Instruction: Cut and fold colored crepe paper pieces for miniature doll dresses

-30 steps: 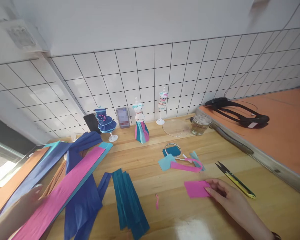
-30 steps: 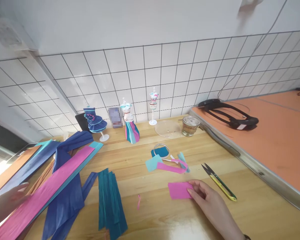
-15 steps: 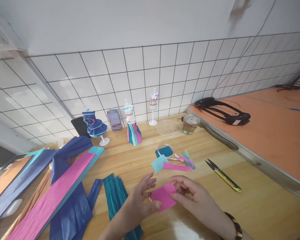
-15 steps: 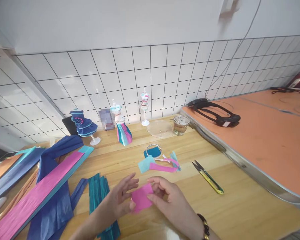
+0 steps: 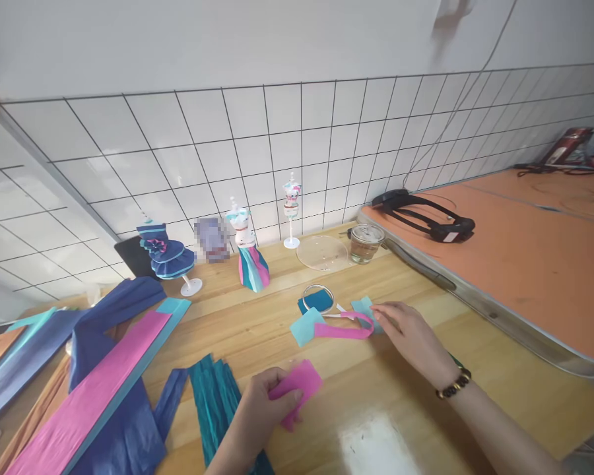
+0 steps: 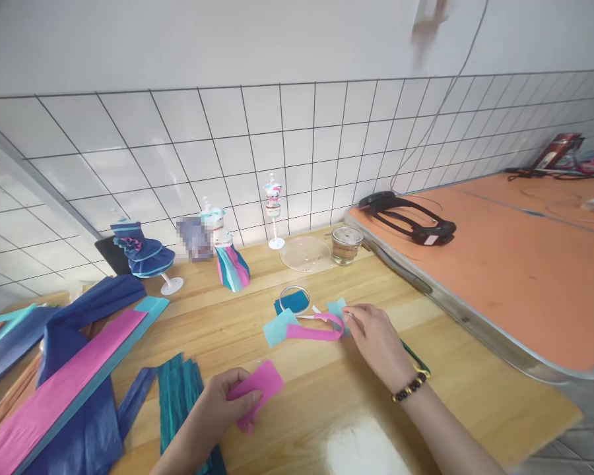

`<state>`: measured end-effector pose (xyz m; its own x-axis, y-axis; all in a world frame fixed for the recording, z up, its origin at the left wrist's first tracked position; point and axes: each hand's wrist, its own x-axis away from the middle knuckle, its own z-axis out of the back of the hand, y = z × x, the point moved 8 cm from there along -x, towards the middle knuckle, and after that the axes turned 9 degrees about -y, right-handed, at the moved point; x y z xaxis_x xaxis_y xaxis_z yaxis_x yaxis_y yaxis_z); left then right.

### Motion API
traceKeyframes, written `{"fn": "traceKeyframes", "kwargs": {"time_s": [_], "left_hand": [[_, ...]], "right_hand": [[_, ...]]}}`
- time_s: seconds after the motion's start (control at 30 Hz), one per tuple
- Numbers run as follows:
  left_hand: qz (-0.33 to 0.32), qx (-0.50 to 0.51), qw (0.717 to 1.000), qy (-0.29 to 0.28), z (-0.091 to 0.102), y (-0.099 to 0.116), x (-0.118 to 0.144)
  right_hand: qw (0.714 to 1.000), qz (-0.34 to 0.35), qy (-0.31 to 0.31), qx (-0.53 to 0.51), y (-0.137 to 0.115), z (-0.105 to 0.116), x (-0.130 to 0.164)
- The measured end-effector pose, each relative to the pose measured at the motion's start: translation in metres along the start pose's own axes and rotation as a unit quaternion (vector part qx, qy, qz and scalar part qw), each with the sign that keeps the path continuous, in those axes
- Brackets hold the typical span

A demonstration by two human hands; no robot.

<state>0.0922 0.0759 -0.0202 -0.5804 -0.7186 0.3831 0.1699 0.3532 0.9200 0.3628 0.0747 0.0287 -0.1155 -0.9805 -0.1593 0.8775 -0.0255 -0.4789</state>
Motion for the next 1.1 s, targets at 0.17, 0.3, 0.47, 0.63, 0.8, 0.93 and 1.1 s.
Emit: {"fn": "traceKeyframes", "kwargs": {"time_s": [0.17, 0.3, 0.47, 0.63, 0.8, 0.93, 1.1], "left_hand": [[-0.007, 0.036, 0.999, 0.008, 0.006, -0.007, 0.0], [-0.003, 0.043, 0.999, 0.01, 0.01, -0.011, 0.001], [-0.004, 0.037, 0.999, -0.001, 0.01, -0.008, 0.003], [-0.009, 0.027, 1.0, 0.0, 0.009, -0.004, 0.006], [-0.013, 0.02, 1.0, 0.001, 0.009, -0.001, 0.007], [-0.022, 0.019, 1.0, -0.007, 0.011, -0.002, 0.007], [-0.026, 0.01, 0.999, 0.016, 0.017, -0.006, 0.008]], "right_hand": [[0.998, 0.009, -0.047, 0.036, 0.011, -0.022, -0.014], [0.998, -0.008, -0.028, 0.061, 0.015, -0.019, -0.013], [0.996, -0.016, 0.009, 0.082, 0.021, -0.007, -0.009], [0.994, -0.019, 0.075, 0.08, 0.014, 0.015, -0.002], [0.991, -0.02, 0.133, 0.005, -0.018, 0.036, 0.013], [0.968, -0.011, -0.093, -0.233, -0.064, -0.001, 0.022], [0.859, 0.071, -0.414, -0.293, -0.133, -0.061, 0.051]]}}
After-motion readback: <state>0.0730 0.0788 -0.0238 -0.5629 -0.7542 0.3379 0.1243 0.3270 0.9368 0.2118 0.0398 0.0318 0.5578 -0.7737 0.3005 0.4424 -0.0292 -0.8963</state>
